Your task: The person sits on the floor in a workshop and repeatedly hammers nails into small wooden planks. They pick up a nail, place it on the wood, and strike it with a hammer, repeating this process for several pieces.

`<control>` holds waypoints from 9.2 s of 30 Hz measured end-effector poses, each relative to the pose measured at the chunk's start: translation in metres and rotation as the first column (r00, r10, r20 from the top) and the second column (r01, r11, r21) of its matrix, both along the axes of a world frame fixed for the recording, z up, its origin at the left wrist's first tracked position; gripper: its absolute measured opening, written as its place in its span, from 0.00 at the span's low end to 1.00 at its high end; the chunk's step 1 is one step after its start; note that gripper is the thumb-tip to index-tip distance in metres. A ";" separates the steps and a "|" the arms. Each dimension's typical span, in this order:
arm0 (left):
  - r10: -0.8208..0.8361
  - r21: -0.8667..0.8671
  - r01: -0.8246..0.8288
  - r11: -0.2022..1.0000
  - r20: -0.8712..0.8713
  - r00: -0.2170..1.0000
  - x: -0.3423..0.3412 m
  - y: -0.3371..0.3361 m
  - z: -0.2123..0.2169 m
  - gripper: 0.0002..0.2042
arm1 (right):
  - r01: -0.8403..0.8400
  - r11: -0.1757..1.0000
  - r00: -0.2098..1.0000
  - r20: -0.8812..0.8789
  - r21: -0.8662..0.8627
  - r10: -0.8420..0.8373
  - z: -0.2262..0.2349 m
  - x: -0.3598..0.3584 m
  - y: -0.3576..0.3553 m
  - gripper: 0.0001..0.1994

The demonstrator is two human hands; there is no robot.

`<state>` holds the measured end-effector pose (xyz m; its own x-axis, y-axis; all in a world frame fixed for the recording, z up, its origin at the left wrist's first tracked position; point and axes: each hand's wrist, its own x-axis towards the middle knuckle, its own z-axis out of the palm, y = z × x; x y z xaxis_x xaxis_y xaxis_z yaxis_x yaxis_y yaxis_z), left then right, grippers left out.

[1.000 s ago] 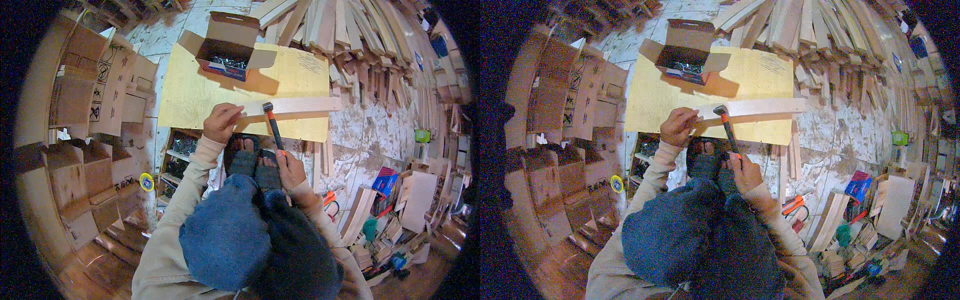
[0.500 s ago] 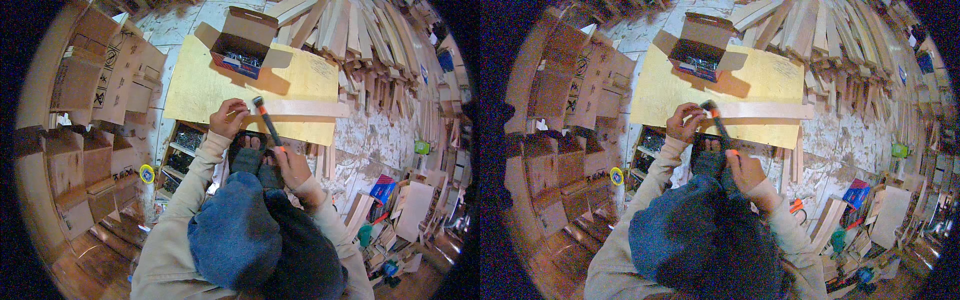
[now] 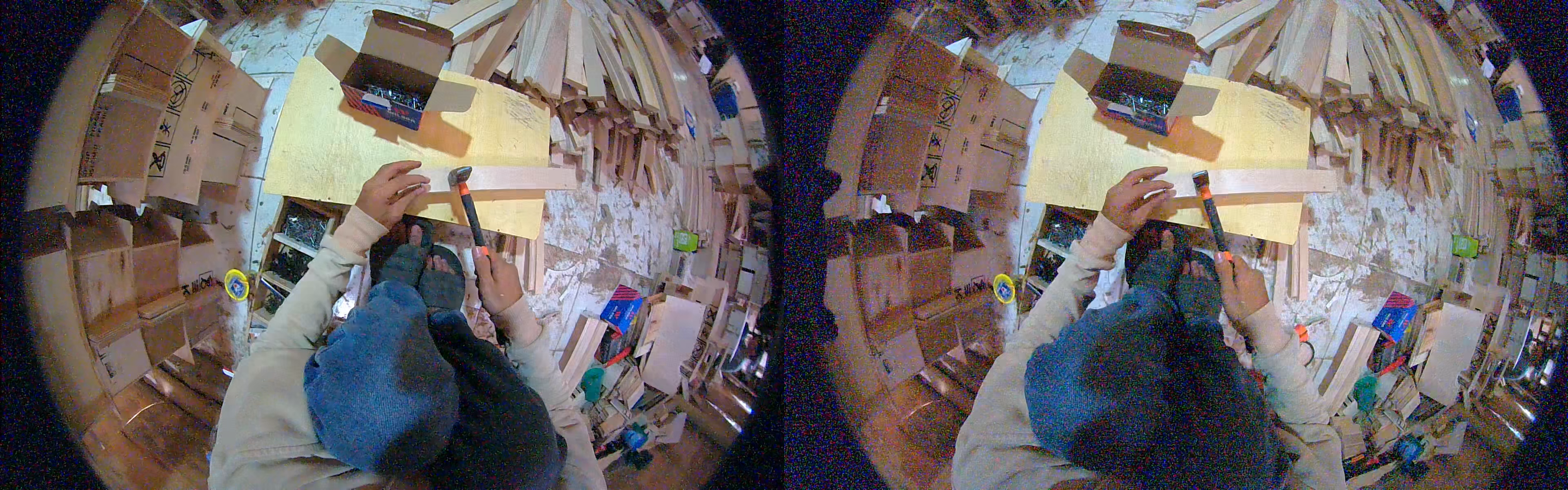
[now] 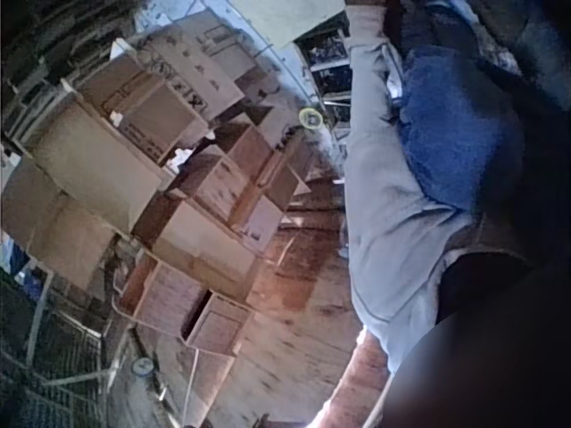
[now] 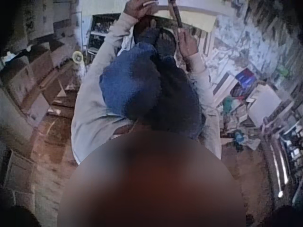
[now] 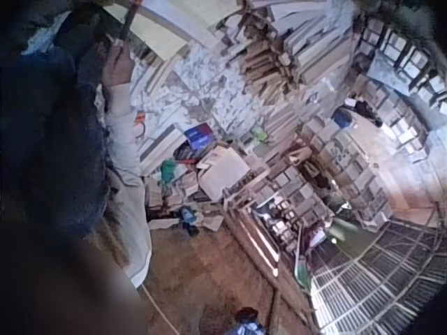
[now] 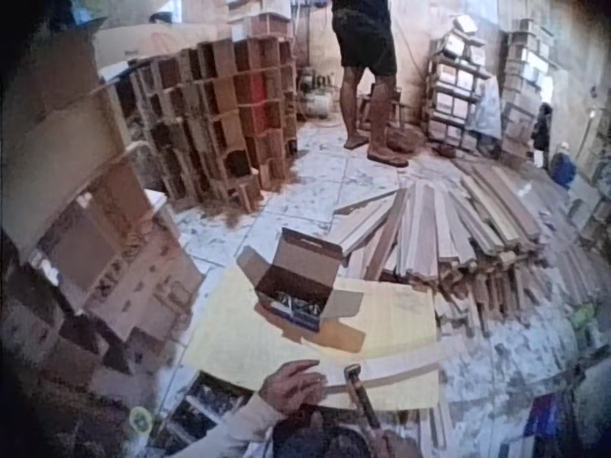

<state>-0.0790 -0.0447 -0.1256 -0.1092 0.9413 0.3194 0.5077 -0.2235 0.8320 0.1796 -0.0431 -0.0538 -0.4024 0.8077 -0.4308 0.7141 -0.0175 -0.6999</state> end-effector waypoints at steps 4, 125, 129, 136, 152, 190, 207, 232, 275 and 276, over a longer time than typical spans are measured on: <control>0.015 0.059 -0.014 0.998 -0.022 1.000 0.001 0.002 -0.005 0.08 | -0.008 1.000 1.000 0.012 0.025 0.008 -0.002 0.002 -0.001 0.24; 0.047 0.235 0.078 0.969 -0.482 0.875 0.052 0.072 0.009 0.19 | 0.417 0.682 0.770 0.165 0.601 -0.616 -0.029 -0.083 0.309 0.35; 0.526 0.350 -0.393 0.850 -0.575 0.627 -0.029 0.011 0.035 0.23 | 0.325 0.762 0.801 0.264 0.560 -0.537 -0.040 -0.075 0.323 0.34; 0.521 -0.229 -0.512 0.828 -0.025 0.853 -0.086 -0.060 -0.010 0.18 | 0.501 0.835 0.604 -0.599 -0.227 -0.525 -0.065 -0.018 0.296 0.21; 0.091 -0.025 -0.180 0.983 0.927 0.364 -0.081 0.004 0.114 0.28 | -0.033 0.982 0.811 -0.579 -0.188 -0.083 0.041 0.079 0.078 0.22; 0.631 -0.207 -0.598 0.774 0.329 0.702 -0.122 -0.061 -0.026 0.21 | 0.322 0.518 0.944 -0.311 0.792 -0.111 -0.079 -0.037 0.090 0.15; 0.592 0.098 -0.586 0.805 -0.053 0.804 -0.135 -0.072 -0.023 0.17 | 0.333 0.492 0.939 -0.328 0.804 -0.100 -0.082 -0.034 0.088 0.19; 0.544 0.360 -0.412 0.837 -0.469 0.696 -0.140 -0.079 0.002 0.18 | -0.383 0.201 0.914 0.339 0.902 0.223 -0.067 -0.016 0.103 0.20; 0.393 0.182 -0.351 0.918 -0.310 0.866 -0.088 0.042 0.095 0.09 | -0.197 0.271 0.955 0.122 0.942 0.270 -0.075 -0.019 0.106 0.23; 0.288 0.117 -0.264 0.957 -0.328 0.900 -0.085 0.071 0.096 0.11 | -0.190 0.273 0.957 0.116 0.943 0.266 -0.075 -0.019 0.105 0.24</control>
